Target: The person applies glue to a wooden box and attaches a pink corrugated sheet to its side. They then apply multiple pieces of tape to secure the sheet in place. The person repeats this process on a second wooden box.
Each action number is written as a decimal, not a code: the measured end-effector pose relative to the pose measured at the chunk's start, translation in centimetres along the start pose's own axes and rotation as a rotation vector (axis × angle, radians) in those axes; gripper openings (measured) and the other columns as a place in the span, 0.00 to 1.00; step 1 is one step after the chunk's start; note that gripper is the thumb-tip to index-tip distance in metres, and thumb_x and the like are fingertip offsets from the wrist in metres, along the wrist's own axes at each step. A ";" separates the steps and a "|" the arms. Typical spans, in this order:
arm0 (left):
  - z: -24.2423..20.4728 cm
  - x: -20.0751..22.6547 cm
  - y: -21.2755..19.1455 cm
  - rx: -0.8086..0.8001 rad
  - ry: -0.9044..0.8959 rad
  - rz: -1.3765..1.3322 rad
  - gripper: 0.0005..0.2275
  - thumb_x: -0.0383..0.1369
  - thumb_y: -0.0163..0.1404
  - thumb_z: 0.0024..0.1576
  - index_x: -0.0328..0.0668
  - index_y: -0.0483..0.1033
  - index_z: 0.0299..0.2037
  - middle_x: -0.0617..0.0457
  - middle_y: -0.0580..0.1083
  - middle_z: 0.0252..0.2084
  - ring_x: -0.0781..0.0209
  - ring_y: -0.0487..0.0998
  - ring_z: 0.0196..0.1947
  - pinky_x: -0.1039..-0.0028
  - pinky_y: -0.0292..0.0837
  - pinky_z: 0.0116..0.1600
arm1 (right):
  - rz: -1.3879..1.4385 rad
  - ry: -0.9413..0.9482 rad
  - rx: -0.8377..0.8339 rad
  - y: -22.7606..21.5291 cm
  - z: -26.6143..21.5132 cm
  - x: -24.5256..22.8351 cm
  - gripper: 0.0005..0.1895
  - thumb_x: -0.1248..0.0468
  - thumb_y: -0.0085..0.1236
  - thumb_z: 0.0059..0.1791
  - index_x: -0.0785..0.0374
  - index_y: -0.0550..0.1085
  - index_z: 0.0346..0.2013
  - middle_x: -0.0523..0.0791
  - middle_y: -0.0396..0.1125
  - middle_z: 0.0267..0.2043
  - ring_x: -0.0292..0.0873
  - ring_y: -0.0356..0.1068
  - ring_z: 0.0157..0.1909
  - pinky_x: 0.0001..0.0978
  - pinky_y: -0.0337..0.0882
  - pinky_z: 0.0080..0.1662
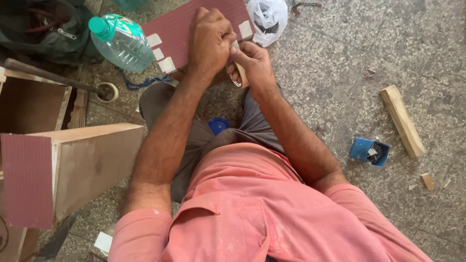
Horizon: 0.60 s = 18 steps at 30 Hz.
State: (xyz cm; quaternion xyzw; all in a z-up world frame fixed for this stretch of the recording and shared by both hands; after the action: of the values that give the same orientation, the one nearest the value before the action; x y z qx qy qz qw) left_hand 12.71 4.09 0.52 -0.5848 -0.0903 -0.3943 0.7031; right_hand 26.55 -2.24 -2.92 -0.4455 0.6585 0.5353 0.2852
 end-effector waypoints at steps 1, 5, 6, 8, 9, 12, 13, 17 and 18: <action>0.2 -0.1 -0.1 0.030 0.033 -0.017 0.07 0.28 0.66 0.50 0.38 0.79 0.30 0.50 0.75 0.42 0.49 0.70 0.52 0.59 0.68 0.57 | 0.010 -0.003 -0.004 -0.1 0.3 0.3 0.08 0.63 0.56 0.57 0.67 0.75 0.39 0.43 0.72 0.26 0.33 0.69 0.22 0.22 0.67 0.25; 0.9 -0.9 -0.2 0.036 -0.004 -0.060 0.20 0.26 0.68 0.44 0.38 0.75 0.46 0.46 0.70 0.56 0.41 0.64 0.62 0.55 0.63 0.64 | 0.063 0.003 0.010 -0.9 0.1 2.3 0.08 0.62 0.57 0.56 0.66 0.76 0.40 0.43 0.72 0.28 0.32 0.69 0.23 0.22 0.66 0.25; 1.2 -1.2 -0.2 0.009 -0.055 -0.061 0.26 0.27 0.69 0.44 0.38 0.74 0.53 0.45 0.68 0.58 0.39 0.62 0.64 0.53 0.62 0.66 | 0.065 -0.020 -0.004 -1.1 -0.2 2.8 0.10 0.61 0.56 0.57 0.66 0.76 0.39 0.43 0.72 0.27 0.32 0.68 0.23 0.22 0.65 0.25; 1.6 -1.5 -0.1 0.064 0.000 -0.018 0.34 0.29 0.71 0.40 0.39 0.71 0.60 0.42 0.65 0.61 0.34 0.60 0.63 0.52 0.61 0.65 | 0.055 -0.042 -0.022 -1.6 -0.5 3.8 0.11 0.60 0.55 0.58 0.65 0.76 0.39 0.43 0.71 0.26 0.31 0.67 0.22 0.21 0.63 0.25; 1.6 -1.6 0.0 0.093 0.026 0.004 0.38 0.30 0.72 0.38 0.39 0.69 0.63 0.40 0.63 0.63 0.32 0.59 0.63 0.51 0.60 0.65 | 0.043 -0.040 -0.025 -1.8 -0.5 4.2 0.11 0.59 0.55 0.58 0.65 0.76 0.39 0.42 0.71 0.26 0.31 0.66 0.22 0.21 0.63 0.25; 1.8 -1.7 0.6 0.132 -0.089 0.111 0.30 0.33 0.71 0.51 0.50 0.73 0.64 0.49 0.66 0.64 0.40 0.62 0.68 0.54 0.62 0.72 | 0.061 -0.024 -0.026 -2.1 0.3 5.1 0.13 0.58 0.54 0.59 0.65 0.75 0.37 0.42 0.71 0.24 0.31 0.66 0.21 0.21 0.62 0.23; 1.8 -1.7 0.7 0.132 -0.079 0.114 0.29 0.33 0.71 0.51 0.49 0.74 0.63 0.47 0.66 0.64 0.41 0.63 0.67 0.54 0.63 0.71 | 0.076 -0.012 -0.024 -2.1 0.6 5.3 0.14 0.58 0.54 0.59 0.65 0.75 0.35 0.43 0.71 0.24 0.31 0.65 0.20 0.22 0.61 0.22; 1.1 -1.5 0.3 0.004 -0.130 0.122 0.24 0.38 0.68 0.55 0.42 0.76 0.59 0.45 0.70 0.65 0.45 0.66 0.67 0.58 0.65 0.71 | 0.013 0.064 0.041 -2.1 1.2 5.6 0.15 0.58 0.56 0.57 0.65 0.75 0.32 0.42 0.69 0.21 0.31 0.64 0.17 0.23 0.59 0.19; 1.5 -1.5 -0.1 -0.051 -0.158 0.128 0.23 0.39 0.66 0.58 0.40 0.76 0.59 0.46 0.71 0.66 0.47 0.67 0.69 0.60 0.65 0.72 | 0.002 0.060 0.035 -2.0 1.6 5.2 0.15 0.57 0.56 0.57 0.65 0.76 0.32 0.42 0.69 0.20 0.31 0.63 0.16 0.23 0.58 0.19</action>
State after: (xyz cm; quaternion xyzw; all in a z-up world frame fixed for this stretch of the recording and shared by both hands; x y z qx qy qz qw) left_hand 12.16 6.04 0.15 -0.6363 -0.0980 -0.3034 0.7025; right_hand 25.90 -2.23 -8.67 -0.4557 0.6762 0.5105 0.2727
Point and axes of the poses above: each hand's wrist, its own z-axis towards the middle knuckle, its own y-axis out of the palm, x = y × z, the point moved 1 cm from there along z, towards the middle knuckle
